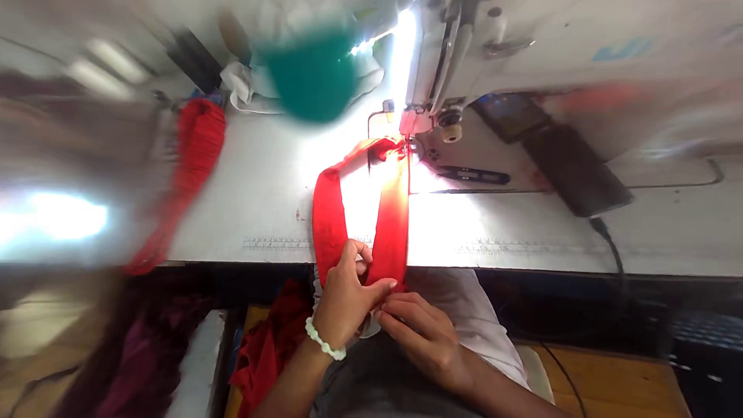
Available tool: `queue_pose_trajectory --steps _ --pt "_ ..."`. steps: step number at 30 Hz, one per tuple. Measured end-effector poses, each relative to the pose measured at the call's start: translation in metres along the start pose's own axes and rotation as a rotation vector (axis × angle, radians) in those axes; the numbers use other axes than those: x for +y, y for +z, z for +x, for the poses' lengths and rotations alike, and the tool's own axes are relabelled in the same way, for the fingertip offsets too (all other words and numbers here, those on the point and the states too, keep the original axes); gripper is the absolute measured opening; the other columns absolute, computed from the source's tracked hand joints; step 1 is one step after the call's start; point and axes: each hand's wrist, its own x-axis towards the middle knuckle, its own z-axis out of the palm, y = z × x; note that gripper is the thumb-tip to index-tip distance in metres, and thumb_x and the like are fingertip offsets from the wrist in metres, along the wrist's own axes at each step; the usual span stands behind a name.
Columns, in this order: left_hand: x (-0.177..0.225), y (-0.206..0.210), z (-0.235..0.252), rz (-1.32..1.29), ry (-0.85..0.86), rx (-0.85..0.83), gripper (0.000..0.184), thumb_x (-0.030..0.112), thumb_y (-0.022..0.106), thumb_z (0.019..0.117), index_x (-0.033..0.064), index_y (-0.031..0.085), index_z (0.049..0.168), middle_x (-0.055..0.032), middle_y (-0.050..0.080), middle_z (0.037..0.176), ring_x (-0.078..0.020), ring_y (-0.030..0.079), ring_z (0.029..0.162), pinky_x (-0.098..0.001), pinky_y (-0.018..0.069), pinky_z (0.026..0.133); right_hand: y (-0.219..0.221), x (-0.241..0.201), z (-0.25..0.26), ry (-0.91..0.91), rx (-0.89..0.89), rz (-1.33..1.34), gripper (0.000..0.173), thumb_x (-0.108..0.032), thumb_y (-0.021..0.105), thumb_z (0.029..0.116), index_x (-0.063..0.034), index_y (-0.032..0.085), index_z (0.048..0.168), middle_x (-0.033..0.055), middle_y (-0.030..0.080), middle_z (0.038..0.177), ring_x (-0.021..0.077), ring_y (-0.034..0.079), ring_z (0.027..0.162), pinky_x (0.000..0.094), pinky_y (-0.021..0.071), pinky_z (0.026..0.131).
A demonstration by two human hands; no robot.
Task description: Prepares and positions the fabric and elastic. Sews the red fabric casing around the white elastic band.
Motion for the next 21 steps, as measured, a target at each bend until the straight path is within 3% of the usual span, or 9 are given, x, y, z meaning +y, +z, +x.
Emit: queue_pose_trajectory --steps 4,6,8,12,14,18,21 --pt "0.004 -0.01 0.004 -0.355 -0.014 -0.098 0.042 -0.003 0.077 0.0817 0.0073 0.048 0.109 -0.0014 0.07 0.086 -0.0078 0.07 0.073 -0.0235 0.059 0.066 -0.019 0.006 0.009 0.028 0.008 -0.016 0.012 -0.01 0.055 0.1036 -0.0108 0.061 0.114 0.0076 0.065 0.114 0.0196 0.063 0.116 0.0331 0.0504 0.105" --pt "0.008 -0.017 0.005 -0.406 -0.002 -0.178 0.028 -0.005 0.072 0.0858 0.0095 0.055 0.104 0.0025 0.067 0.089 -0.0038 0.066 0.073 -0.0198 0.0565 0.066 -0.03 0.022 0.02 0.137 0.075 -0.119 0.013 -0.012 0.054 0.1044 -0.0111 0.06 0.116 0.0069 0.063 0.116 0.0151 0.062 0.115 0.0267 0.0509 0.102" --pt "0.01 -0.02 0.006 -0.434 0.0 -0.235 0.023 -0.005 0.068 0.0874 0.0117 0.06 0.101 0.0053 0.068 0.089 -0.0014 0.065 0.073 -0.0181 0.0556 0.066 -0.038 0.041 0.034 0.215 0.057 -0.275 0.02 -0.008 0.055 0.1012 -0.0051 0.065 0.118 0.014 0.066 0.114 0.0198 0.063 0.11 0.0255 0.0507 0.098" --pt "0.013 -0.021 0.008 -0.5 -0.008 -0.286 0.024 -0.007 0.066 0.0867 0.0104 0.06 0.103 0.0036 0.07 0.093 -0.0055 0.07 0.081 -0.022 0.0597 0.072 -0.039 0.067 0.057 0.17 -0.073 -0.432 0.029 -0.01 0.059 0.0996 -0.0066 0.068 0.127 0.0195 0.066 0.129 0.0331 0.063 0.119 0.0419 0.0516 0.101" --pt "0.014 -0.02 0.007 -0.497 -0.01 -0.283 0.025 -0.006 0.069 0.0853 0.011 0.061 0.102 0.0046 0.07 0.091 -0.0032 0.069 0.077 -0.0199 0.0584 0.069 -0.036 0.071 0.067 0.111 -0.087 -0.44 0.026 -0.01 0.06 0.0994 -0.0097 0.071 0.122 0.0174 0.067 0.129 0.0321 0.062 0.121 0.0424 0.0507 0.098" --pt "0.013 -0.02 0.006 -0.486 0.019 -0.267 0.025 -0.003 0.074 0.0836 0.0111 0.061 0.099 0.005 0.069 0.089 -0.0016 0.067 0.075 -0.018 0.057 0.067 -0.035 0.076 0.074 -0.019 -0.081 -0.404 0.014 -0.005 0.062 0.0987 -0.0098 0.075 0.103 0.0108 0.073 0.11 0.0261 0.064 0.116 0.0359 0.05 0.094" --pt "0.013 -0.017 0.006 -0.478 0.027 -0.266 0.023 -0.002 0.075 0.0833 0.0116 0.061 0.096 0.006 0.067 0.087 -0.0005 0.065 0.072 -0.0166 0.0548 0.064 -0.036 0.077 0.07 -0.065 -0.067 -0.383 0.013 -0.004 0.061 0.0989 -0.0079 0.073 0.101 0.0104 0.075 0.103 0.0241 0.067 0.108 0.0324 0.0511 0.089"
